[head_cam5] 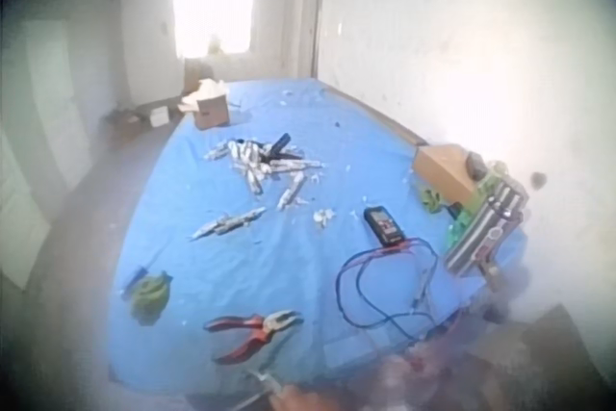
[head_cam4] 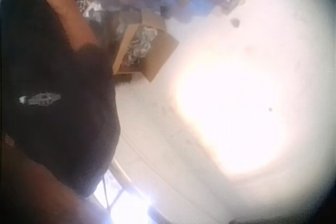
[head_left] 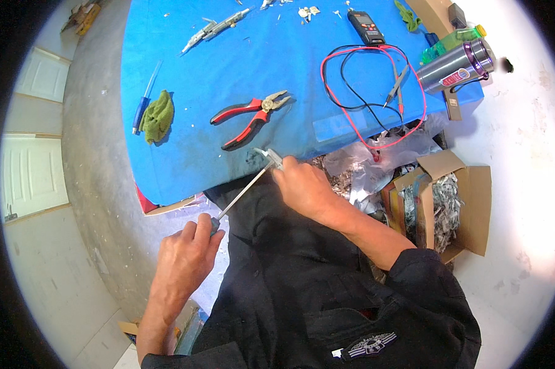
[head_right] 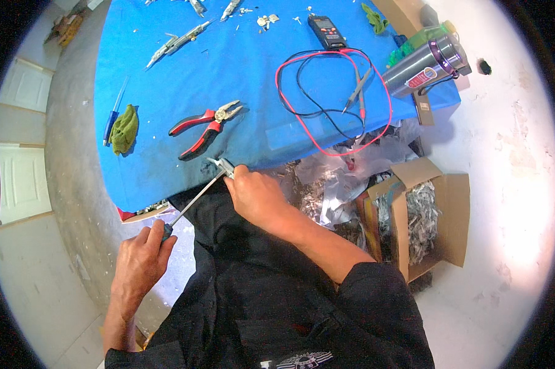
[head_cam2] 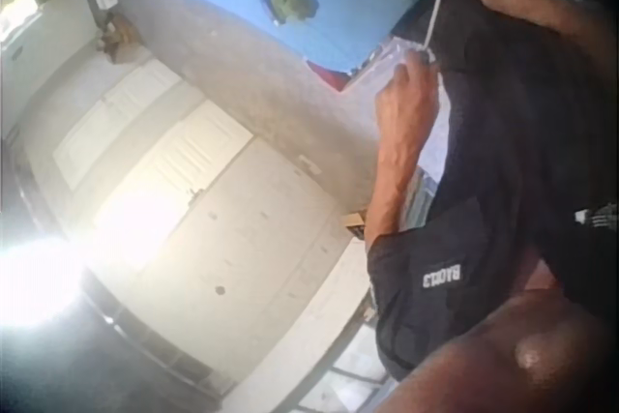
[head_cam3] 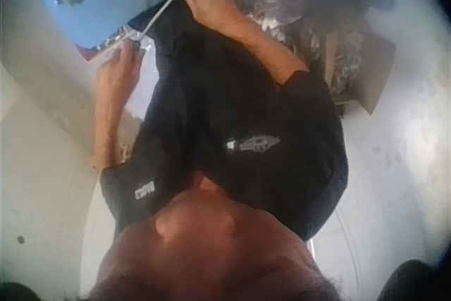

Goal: The person uses a screwdriver and pliers to manipulate metal components, uses multimeter probes to test a part, wipes a cylinder with a cloth, and performs adjustments to the component's internal parts.

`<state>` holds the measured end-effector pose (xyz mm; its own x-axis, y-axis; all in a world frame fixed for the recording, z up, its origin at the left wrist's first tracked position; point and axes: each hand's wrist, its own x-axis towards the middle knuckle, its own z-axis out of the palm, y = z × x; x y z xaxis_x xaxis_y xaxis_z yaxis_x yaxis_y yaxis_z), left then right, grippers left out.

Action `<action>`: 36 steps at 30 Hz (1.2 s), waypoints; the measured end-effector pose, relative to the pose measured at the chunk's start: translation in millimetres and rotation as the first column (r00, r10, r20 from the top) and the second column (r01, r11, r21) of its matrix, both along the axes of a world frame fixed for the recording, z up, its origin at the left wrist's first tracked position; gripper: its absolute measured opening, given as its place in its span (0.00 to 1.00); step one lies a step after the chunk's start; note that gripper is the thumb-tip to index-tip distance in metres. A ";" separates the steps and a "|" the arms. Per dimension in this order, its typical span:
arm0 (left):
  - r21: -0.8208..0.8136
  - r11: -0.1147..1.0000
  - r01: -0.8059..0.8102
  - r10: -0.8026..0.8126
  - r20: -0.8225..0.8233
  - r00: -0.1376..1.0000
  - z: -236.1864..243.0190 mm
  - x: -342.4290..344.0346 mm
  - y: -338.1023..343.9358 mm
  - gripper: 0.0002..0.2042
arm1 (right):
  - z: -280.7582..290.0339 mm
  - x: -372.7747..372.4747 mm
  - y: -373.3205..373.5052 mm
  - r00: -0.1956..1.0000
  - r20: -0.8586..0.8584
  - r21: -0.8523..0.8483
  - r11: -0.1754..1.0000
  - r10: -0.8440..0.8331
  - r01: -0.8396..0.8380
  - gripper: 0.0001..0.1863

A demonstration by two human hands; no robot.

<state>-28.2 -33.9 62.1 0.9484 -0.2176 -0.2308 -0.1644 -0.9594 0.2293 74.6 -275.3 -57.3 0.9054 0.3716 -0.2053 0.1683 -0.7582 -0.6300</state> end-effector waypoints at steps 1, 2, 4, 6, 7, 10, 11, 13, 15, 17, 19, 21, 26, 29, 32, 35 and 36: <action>0.023 1.000 0.001 -0.001 -0.010 1.000 1.4 0.7 -1.0 0.12 | -0.5 -0.7 0.5 1.000 0.004 -0.010 1.000 0.004 -0.004 0.18; 0.047 0.999 0.000 0.001 -0.017 1.000 2.6 1.6 -1.6 0.12 | 0.0 -0.4 0.9 1.000 0.011 -0.019 1.000 0.011 -0.010 0.18; 0.001 1.000 -0.013 0.013 -0.029 0.999 1.4 3.2 0.4 0.12 | 1.7 -0.5 0.3 1.000 0.025 -0.031 0.999 0.017 -0.017 0.18; -0.049 0.998 -0.036 0.034 -0.052 0.998 1.1 4.3 1.9 0.12 | 0.8 -1.0 0.8 0.999 0.038 -0.026 0.999 0.020 -0.019 0.18; -0.078 0.996 -0.053 0.048 -0.067 0.997 1.7 5.6 2.3 0.12 | -0.1 -1.1 1.0 0.999 0.046 -0.017 1.000 0.020 -0.019 0.17; -0.186 0.977 -0.106 0.091 -0.084 0.992 1.7 5.6 3.3 0.11 | -1.0 -1.2 2.4 0.998 0.061 -0.004 1.000 0.026 -0.026 0.17; -0.230 0.966 -0.116 0.099 -0.083 0.992 0.2 5.8 3.8 0.10 | -1.4 -1.7 2.2 0.998 0.066 -0.006 1.000 0.023 -0.022 0.17; -0.283 0.944 -0.171 0.139 -0.131 0.982 -1.2 5.6 3.1 0.10 | -4.3 -2.7 2.4 0.996 0.083 -0.009 1.000 0.016 -0.016 0.17; -0.325 0.920 -0.220 0.167 -0.182 0.969 -3.9 4.8 3.4 0.09 | -5.3 -3.0 2.0 0.995 0.098 -0.015 1.000 0.010 -0.009 0.17; -0.350 0.898 -0.269 0.193 -0.235 0.953 -10.1 1.3 4.9 0.09 | -4.3 -3.4 1.2 0.994 0.109 -0.022 1.000 0.012 -0.010 0.17; -0.353 0.895 -0.273 0.196 -0.241 0.951 -10.1 -0.5 4.1 0.09 | -4.4 -2.8 0.9 0.994 0.110 -0.026 1.000 0.015 -0.012 0.17; -0.351 0.901 -0.253 0.195 -0.191 0.962 -14.1 -3.8 4.6 0.09 | -4.8 -1.8 3.2 0.994 0.105 -0.032 0.999 0.012 -0.008 0.17; -0.164 0.980 -0.113 0.115 0.001 0.993 -14.1 -12.9 -4.6 0.11 | -3.3 -4.3 3.4 0.995 0.098 0.003 0.999 -0.032 0.032 0.17; -0.054 0.995 -0.080 0.081 0.016 0.997 -9.5 -13.2 -10.7 0.12 | -3.0 -3.5 2.4 0.995 0.097 0.011 0.999 -0.038 0.037 0.17; -0.056 0.997 -0.053 0.055 0.031 0.998 -13.3 -14.0 -8.0 0.12 | -1.1 -2.0 1.3 0.998 0.063 0.024 0.999 -0.024 0.022 0.17; -0.041 0.999 -0.020 0.022 0.036 0.999 -14.7 -9.3 -3.5 0.12 | -2.3 -2.6 1.2 0.998 0.053 0.008 1.000 -0.020 0.019 0.17; -0.031 0.999 -0.022 0.022 0.027 0.999 -14.2 -7.7 -2.9 0.12 | -2.5 -2.8 1.2 0.999 0.050 0.004 1.000 -0.012 0.012 0.17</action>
<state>-35.9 -36.8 47.9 0.9588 -0.2032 -0.1984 -0.1499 -0.9554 0.2543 71.8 -274.1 -59.8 0.9188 0.3614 -0.1586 0.1905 -0.7581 -0.6237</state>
